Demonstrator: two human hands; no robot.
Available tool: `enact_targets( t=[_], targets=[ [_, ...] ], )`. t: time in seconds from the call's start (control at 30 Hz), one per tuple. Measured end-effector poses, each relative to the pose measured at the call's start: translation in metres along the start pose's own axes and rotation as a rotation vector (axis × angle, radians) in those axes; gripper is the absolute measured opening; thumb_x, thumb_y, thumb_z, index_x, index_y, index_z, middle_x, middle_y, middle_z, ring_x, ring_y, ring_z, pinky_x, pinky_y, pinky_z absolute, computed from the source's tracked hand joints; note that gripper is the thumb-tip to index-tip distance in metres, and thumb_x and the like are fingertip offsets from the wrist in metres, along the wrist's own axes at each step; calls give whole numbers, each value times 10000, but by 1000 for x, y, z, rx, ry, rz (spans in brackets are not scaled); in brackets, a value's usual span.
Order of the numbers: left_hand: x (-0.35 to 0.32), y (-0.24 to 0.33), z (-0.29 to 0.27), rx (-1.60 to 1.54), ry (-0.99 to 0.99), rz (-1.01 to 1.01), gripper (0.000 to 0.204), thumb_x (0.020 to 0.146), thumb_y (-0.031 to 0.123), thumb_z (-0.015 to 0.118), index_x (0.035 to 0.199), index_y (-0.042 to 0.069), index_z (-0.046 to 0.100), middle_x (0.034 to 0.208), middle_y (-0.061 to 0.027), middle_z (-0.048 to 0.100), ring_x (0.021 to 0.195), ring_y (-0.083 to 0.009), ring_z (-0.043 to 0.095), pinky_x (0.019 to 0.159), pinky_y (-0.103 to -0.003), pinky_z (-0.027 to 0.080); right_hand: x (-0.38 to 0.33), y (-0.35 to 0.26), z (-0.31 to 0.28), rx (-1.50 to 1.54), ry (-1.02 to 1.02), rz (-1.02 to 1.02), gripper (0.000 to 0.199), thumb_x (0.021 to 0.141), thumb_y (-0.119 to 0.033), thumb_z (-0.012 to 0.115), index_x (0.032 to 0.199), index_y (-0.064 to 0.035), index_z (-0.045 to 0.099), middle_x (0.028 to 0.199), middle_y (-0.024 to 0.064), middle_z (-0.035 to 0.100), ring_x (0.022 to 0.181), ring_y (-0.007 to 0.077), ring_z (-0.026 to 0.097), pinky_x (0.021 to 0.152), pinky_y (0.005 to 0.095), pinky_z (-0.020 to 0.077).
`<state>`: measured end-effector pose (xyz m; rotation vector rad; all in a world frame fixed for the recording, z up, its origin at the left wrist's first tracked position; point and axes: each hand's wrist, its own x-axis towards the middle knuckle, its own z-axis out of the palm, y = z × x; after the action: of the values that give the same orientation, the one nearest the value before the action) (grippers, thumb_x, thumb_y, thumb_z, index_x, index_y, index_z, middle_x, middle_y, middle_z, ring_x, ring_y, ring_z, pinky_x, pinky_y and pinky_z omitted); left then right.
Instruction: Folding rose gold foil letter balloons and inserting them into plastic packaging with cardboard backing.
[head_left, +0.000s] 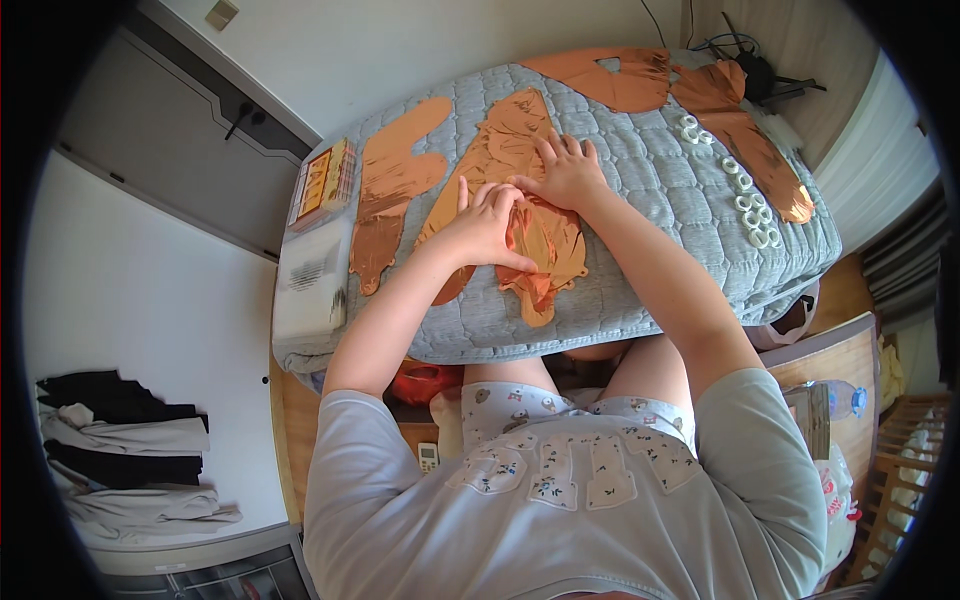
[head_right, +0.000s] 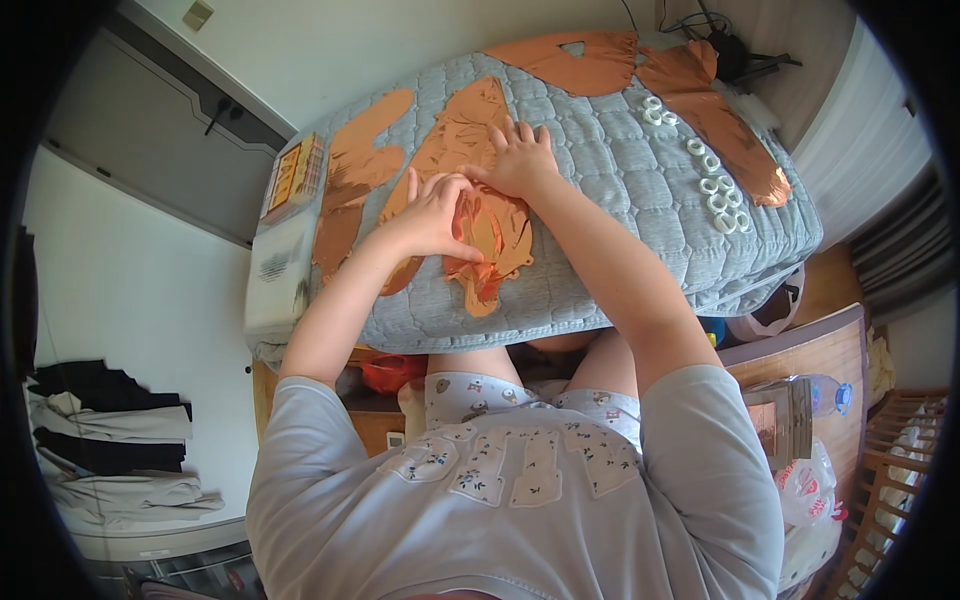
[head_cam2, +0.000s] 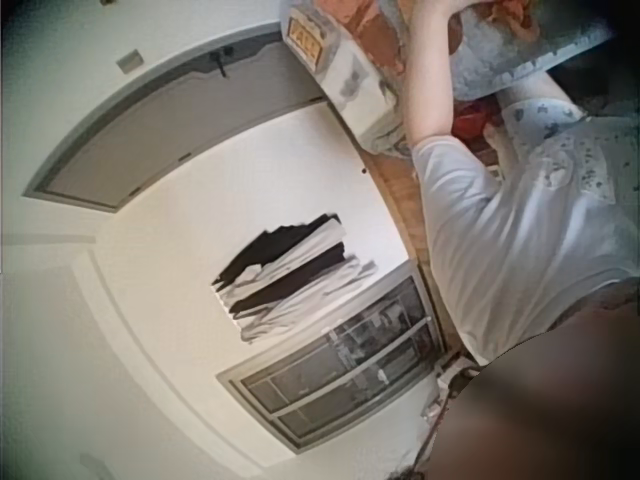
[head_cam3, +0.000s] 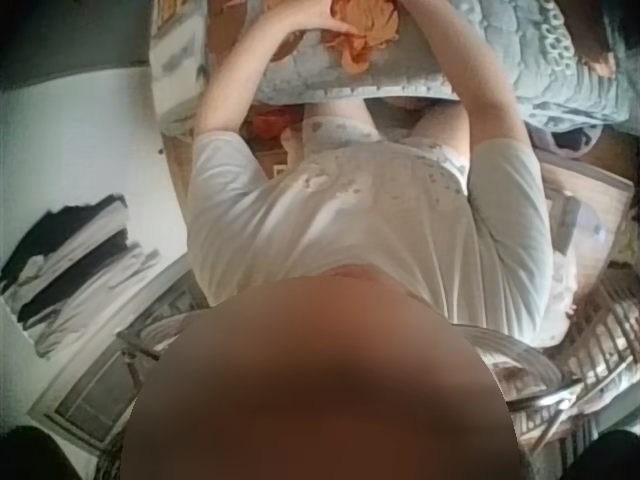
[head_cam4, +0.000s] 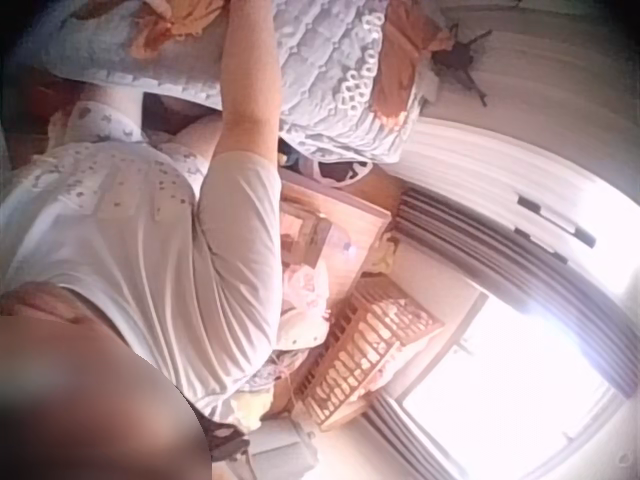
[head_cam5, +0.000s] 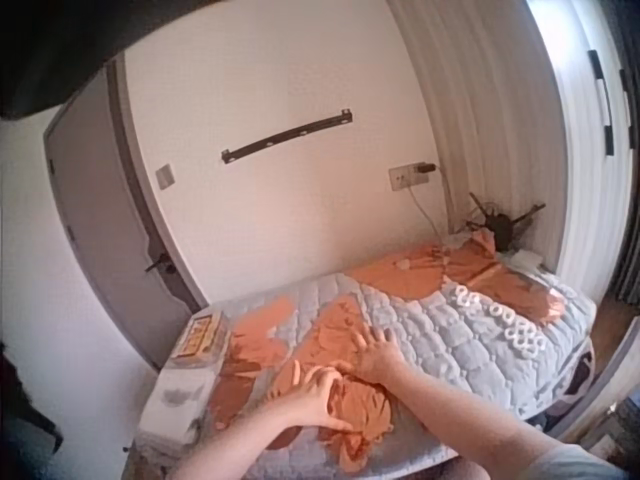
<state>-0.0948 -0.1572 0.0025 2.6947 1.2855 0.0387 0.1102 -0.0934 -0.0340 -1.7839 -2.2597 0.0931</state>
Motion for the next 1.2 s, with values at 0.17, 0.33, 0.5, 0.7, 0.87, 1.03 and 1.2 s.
enact_targets(
  t=[0.17, 0.33, 0.5, 0.7, 0.87, 1.03, 1.2],
  targets=[
    [-7, 2, 0, -6, -8, -53, 1001, 601, 714, 864, 1236, 67, 439, 1539, -192, 394, 1518, -369, 245, 1192, -737, -70, -1, -3, -4, 4, -16, -1, 1143, 827, -931, 397, 1626, -120, 297, 1689, 155, 270, 1552, 338, 245, 1245, 556, 149],
    [-26, 14, 3, 42, 110, -7, 798, 698, 642, 847, 1144, 99, 469, 1565, -155, 367, 1513, -371, 250, 1176, -769, -44, -3, -2, -4, -40, -9, -10, 1168, 801, -923, 471, 1623, -113, 297, 1683, 152, 283, 1547, 331, 257, 1242, 555, 161],
    [-51, 26, 12, 32, 181, 67, 573, 841, 525, 786, 1103, 113, 486, 1579, -130, 367, 1512, -358, 266, 1181, -767, 7, -5, -7, -7, -59, -11, 20, 1126, 805, -895, 514, 1616, -139, 314, 1683, 122, 290, 1555, 312, 250, 1255, 539, 156],
    [-71, 39, 20, -30, 216, 45, 548, 836, 494, 797, 1083, 113, 491, 1578, -113, 384, 1506, -350, 288, 1190, -752, 12, -4, -6, -6, -72, -23, 28, 1116, 809, -893, 510, 1616, -148, 312, 1685, 119, 287, 1557, 314, 247, 1260, 545, 140],
    [-83, 48, 20, -50, 262, 21, 557, 803, 459, 834, 1095, 133, 488, 1580, -104, 397, 1503, -346, 305, 1198, -738, 10, -2, -5, -5, -76, -17, 15, 1118, 806, -895, 511, 1616, -151, 313, 1679, 121, 296, 1556, 314, 250, 1257, 549, 147],
    [-91, 54, 22, -57, 279, 3, 574, 781, 440, 857, 1108, 149, 485, 1586, -93, 404, 1502, -343, 316, 1204, -729, 5, -3, -6, -4, -74, 0, 11, 1117, 801, -901, 510, 1604, -144, 337, 1675, 124, 303, 1556, 312, 251, 1252, 556, 155],
    [-95, 56, 22, -82, 314, -16, 551, 769, 439, 865, 1082, 153, 513, 1578, -85, 426, 1496, -340, 332, 1209, -716, 12, -2, -7, -3, -62, 4, 11, 1124, 790, -910, 509, 1593, -140, 350, 1674, 135, 302, 1554, 328, 253, 1254, 558, 151]
  ],
)
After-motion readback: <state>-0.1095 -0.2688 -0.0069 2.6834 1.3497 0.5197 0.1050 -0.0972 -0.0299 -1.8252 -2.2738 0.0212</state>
